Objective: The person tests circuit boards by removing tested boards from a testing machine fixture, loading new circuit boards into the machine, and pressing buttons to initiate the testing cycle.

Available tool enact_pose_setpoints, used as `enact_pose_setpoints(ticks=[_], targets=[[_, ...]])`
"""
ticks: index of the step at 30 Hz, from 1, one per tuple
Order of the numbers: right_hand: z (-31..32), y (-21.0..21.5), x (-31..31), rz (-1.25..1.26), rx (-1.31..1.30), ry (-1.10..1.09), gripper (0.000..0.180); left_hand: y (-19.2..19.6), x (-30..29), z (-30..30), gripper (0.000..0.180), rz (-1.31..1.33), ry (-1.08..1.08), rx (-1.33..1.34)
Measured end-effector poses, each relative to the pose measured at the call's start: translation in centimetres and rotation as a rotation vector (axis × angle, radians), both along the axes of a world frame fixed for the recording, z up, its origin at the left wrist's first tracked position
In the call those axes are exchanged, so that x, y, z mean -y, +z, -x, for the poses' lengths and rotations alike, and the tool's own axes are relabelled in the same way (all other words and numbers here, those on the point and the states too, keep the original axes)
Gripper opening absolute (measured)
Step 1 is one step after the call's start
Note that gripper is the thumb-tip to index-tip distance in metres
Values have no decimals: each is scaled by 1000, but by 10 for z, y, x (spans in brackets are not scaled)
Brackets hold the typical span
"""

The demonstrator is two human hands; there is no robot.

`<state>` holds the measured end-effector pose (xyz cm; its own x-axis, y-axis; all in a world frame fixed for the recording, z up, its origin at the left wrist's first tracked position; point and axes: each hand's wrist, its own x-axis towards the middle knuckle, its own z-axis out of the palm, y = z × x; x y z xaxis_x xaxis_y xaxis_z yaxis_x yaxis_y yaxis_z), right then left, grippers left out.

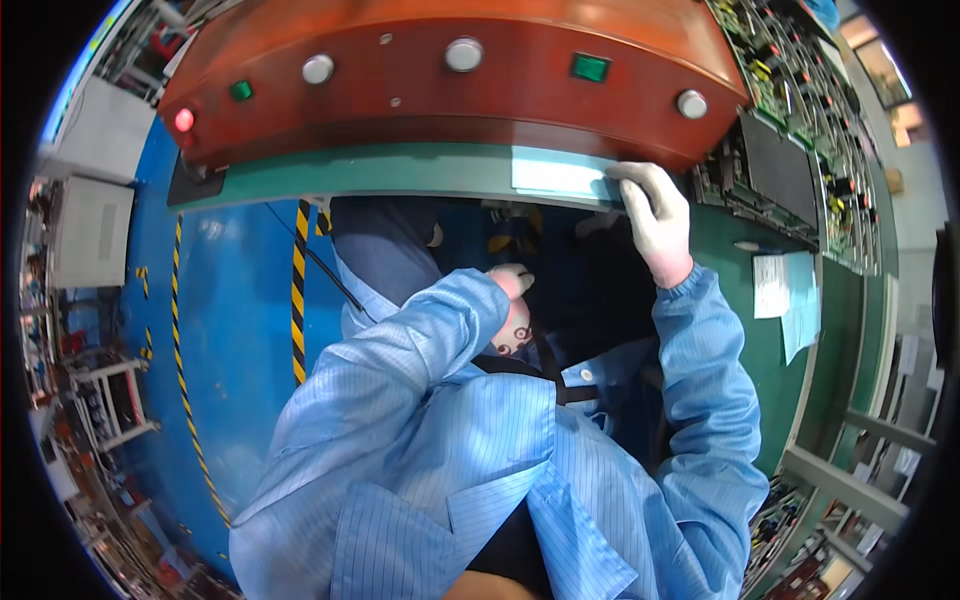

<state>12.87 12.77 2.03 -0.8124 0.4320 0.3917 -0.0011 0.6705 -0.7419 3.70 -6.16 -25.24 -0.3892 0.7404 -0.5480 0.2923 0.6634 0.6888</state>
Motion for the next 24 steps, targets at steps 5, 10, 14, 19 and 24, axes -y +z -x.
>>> enact_pose_setpoints(ticks=[5, 10, 14, 19, 24], targets=[[2, -1, 1, 30, 28, -25, 21, 3, 0, -3, 40, -1, -28, 1], [2, -1, 2, 23, 31, -33, 21, 2, -1, -2, 41, -7, -34, 16], [2, -1, 1, 6, 35, -35, 21, 5, -1, -1, 41, -4, -28, 23], [1, 0, 0, 10, 39, -33, 21, 8, -1, -2, 40, 17, -11, 32], [-1, -1, -1, 24, 38, -23, 21, 8, 0, -3, 40, 32, -6, 30]])
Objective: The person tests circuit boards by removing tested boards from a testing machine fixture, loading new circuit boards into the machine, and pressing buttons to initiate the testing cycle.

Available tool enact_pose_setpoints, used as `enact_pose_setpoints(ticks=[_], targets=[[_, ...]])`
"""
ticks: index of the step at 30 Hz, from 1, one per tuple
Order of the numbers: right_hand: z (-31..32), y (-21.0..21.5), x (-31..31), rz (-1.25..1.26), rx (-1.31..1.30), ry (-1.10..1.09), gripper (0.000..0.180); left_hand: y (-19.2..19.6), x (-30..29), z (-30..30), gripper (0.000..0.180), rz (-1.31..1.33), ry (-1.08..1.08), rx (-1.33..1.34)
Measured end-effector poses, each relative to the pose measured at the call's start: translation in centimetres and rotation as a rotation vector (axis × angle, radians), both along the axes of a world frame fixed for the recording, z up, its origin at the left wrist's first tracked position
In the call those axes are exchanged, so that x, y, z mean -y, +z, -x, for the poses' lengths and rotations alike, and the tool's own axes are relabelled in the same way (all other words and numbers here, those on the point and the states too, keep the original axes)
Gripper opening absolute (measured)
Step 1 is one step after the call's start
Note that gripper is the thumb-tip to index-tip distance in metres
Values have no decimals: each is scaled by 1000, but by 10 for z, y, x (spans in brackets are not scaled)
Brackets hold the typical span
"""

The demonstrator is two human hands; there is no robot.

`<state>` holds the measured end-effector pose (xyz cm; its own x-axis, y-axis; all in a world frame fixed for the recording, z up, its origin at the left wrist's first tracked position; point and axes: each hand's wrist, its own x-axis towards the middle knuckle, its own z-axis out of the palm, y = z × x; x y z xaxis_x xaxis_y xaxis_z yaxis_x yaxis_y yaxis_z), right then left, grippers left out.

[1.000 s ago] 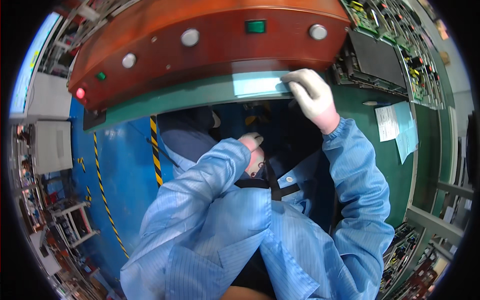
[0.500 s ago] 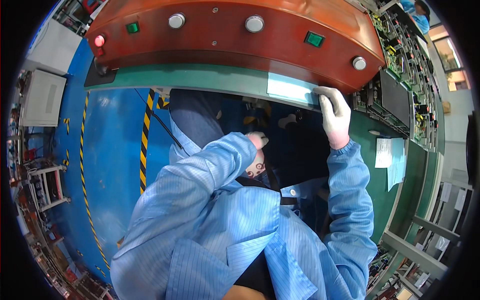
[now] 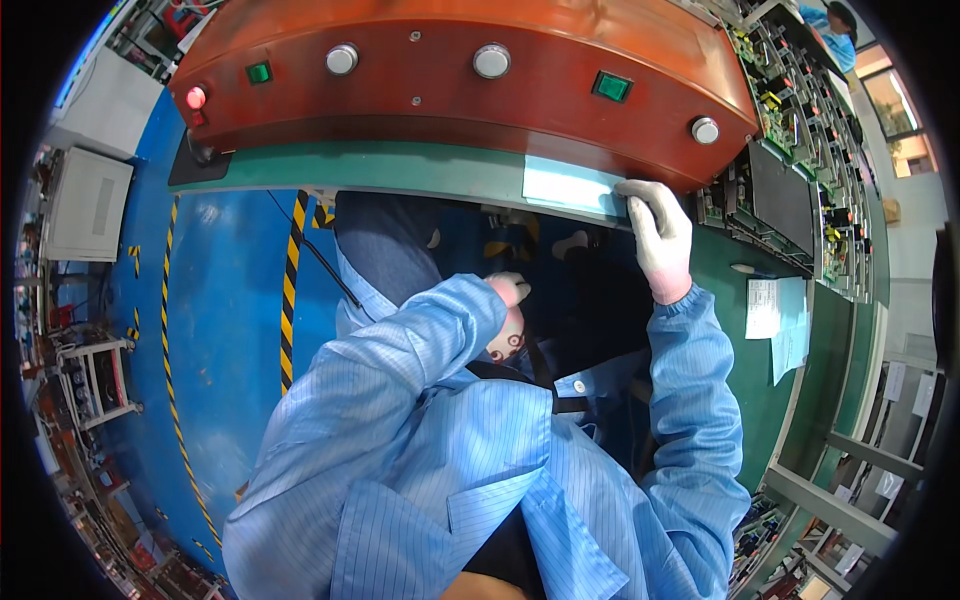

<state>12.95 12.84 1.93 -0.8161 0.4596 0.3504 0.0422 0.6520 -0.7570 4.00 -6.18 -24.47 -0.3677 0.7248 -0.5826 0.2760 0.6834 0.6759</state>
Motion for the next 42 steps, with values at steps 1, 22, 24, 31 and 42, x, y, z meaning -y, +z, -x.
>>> enact_pose_setpoints(ticks=[1, 22, 24, 31, 42], targets=[[-1, -1, 0, 1, 2, 2, 21, -1, 0, -1, 40, 0, -6, -1], [-8, 16, 1, 47, 130, 42, 21, -39, -2, -12, 41, -9, 31, -8], [-5, 19, 4, 52, 127, 53, 20, -38, 0, -13, 41, -10, 35, 2], [-5, 19, 2, 18, 163, 11, 20, -42, -9, -12, 39, -62, 28, -45], [-8, 5, -3, -27, 59, 39, 21, 175, 63, 21, 30, -995, -314, -552]])
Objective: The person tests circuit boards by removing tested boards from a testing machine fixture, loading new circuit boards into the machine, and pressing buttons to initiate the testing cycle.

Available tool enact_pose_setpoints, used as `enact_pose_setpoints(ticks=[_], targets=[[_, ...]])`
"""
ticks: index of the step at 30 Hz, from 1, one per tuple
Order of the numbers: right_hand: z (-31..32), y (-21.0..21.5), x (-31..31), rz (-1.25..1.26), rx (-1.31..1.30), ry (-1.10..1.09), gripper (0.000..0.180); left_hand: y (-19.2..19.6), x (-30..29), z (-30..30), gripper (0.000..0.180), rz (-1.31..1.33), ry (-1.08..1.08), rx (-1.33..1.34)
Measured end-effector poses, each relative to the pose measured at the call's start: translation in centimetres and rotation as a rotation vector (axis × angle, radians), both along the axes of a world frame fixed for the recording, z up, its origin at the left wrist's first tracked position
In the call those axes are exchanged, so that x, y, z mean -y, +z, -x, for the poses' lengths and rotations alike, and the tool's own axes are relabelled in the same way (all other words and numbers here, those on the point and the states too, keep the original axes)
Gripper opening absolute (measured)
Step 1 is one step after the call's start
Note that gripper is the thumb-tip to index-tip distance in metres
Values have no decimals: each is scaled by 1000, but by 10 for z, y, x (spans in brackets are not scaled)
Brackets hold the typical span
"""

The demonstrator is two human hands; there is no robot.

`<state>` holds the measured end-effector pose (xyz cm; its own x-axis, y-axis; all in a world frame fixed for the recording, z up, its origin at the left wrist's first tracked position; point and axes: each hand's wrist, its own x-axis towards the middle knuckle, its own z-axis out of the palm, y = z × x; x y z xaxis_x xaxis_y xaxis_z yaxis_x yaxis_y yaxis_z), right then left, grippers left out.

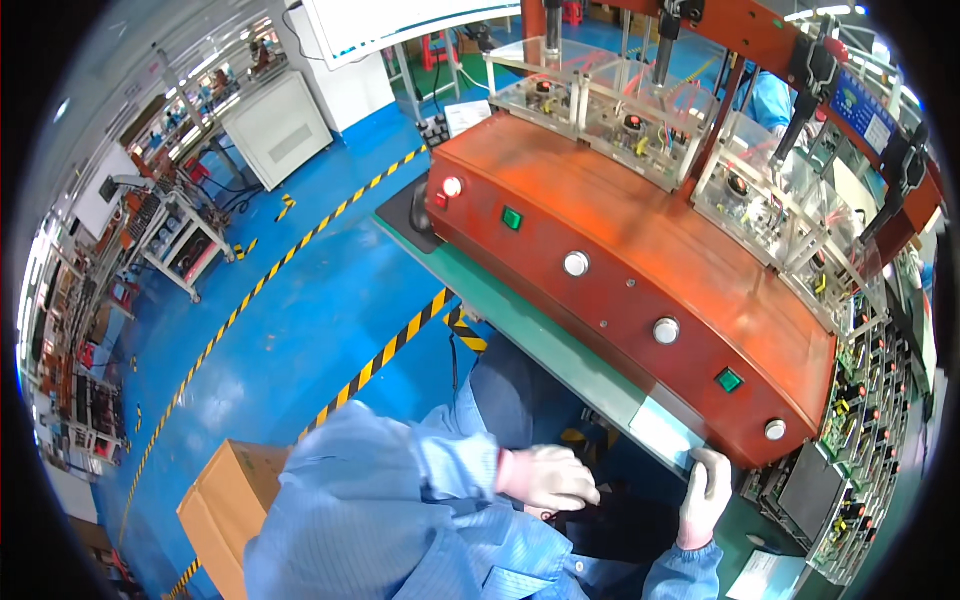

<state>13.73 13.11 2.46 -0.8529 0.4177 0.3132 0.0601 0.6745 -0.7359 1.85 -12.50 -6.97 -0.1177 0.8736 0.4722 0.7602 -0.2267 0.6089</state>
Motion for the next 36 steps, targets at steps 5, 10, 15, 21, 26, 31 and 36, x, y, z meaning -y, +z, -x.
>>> enact_pose_setpoints(ticks=[5, 10, 15, 21, 26, 31, 36], targets=[[-1, 7, 6, 31, 30, -21, 19, 164, 46, 129, 35, -340, 454, -229], [1, 8, 6, -29, 34, 35, 18, 191, 110, 233, 96, 38, 1148, -635], [3, 14, 7, -32, 40, 38, 18, 192, 108, 263, 94, 343, 1081, -611], [4, 12, 5, -27, 55, 34, 20, 204, 102, 258, 94, 384, 1074, -567], [5, 14, 6, -54, 20, 39, 19, 199, 96, 255, 81, 346, 1095, -623], [11, 15, 8, -77, 25, 56, 19, 179, 58, 203, 43, -339, 912, -634], [1, 13, 4, -53, -12, 46, 19, 119, -8, 115, 22, -323, 362, -434]])
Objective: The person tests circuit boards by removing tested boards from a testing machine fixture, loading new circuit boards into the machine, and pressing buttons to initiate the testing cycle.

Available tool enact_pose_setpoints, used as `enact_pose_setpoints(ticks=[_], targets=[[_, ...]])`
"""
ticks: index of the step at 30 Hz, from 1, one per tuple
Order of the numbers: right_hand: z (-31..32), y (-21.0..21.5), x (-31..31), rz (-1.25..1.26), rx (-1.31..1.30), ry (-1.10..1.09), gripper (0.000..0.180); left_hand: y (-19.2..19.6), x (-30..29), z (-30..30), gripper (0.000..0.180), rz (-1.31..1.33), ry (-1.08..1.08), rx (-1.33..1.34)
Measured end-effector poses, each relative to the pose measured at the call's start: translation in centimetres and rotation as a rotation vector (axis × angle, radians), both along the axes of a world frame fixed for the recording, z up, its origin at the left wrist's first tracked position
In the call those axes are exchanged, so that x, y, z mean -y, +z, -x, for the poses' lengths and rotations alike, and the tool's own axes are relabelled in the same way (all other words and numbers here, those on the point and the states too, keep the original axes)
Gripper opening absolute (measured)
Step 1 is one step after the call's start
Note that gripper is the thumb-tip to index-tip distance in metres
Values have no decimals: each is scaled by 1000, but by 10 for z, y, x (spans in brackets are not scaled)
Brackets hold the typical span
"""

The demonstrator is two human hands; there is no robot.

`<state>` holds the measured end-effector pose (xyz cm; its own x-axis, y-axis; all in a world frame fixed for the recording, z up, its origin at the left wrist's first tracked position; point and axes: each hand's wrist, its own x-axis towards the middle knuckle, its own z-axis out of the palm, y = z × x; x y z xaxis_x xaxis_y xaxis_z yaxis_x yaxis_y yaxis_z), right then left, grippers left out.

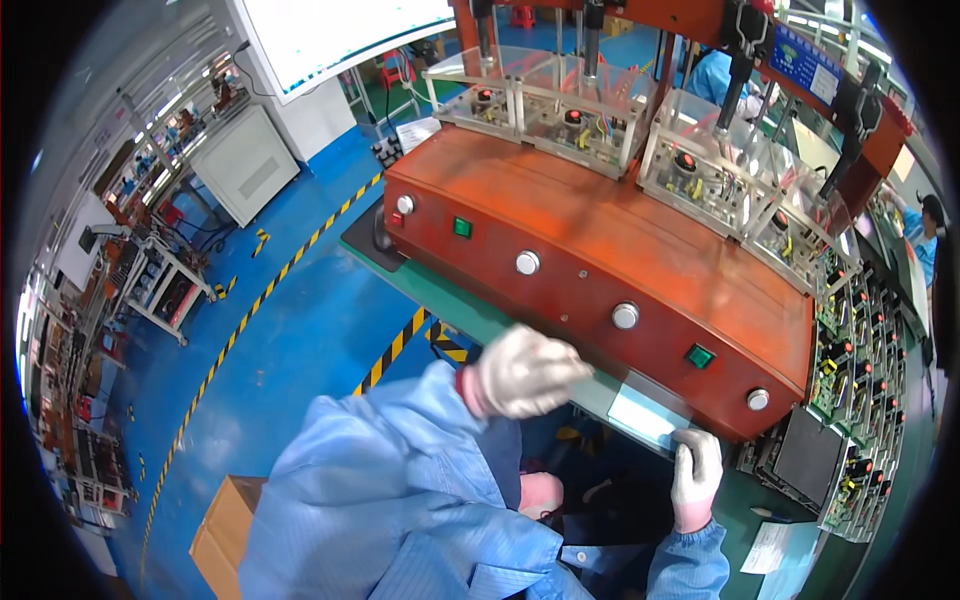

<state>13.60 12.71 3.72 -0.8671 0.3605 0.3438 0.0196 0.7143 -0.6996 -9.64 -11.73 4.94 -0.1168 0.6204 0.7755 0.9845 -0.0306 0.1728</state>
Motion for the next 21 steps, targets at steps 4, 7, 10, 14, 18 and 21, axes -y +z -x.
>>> enact_pose_setpoints(ticks=[4, 7, 10, 14, 18, 21], targets=[[1, -2, 5, 18, 15, 3, 20, -59, -27, -30, 16, -13, 63, 111], [4, 0, 9, -7, -9, -6, 20, -53, -35, -37, 14, -27, 179, 138], [1, -7, 5, -65, -20, -52, 18, -50, -47, -42, 11, -36, 272, 139], [12, -8, 5, -115, -96, -19, 16, -51, -44, -35, 13, 3, 311, 118], [14, -6, -4, -91, -99, -4, 15, -50, -52, -39, 12, 15, 335, 176], [13, -11, -7, -205, -199, -1, 14, -53, -54, -41, 11, 14, 354, 209]])
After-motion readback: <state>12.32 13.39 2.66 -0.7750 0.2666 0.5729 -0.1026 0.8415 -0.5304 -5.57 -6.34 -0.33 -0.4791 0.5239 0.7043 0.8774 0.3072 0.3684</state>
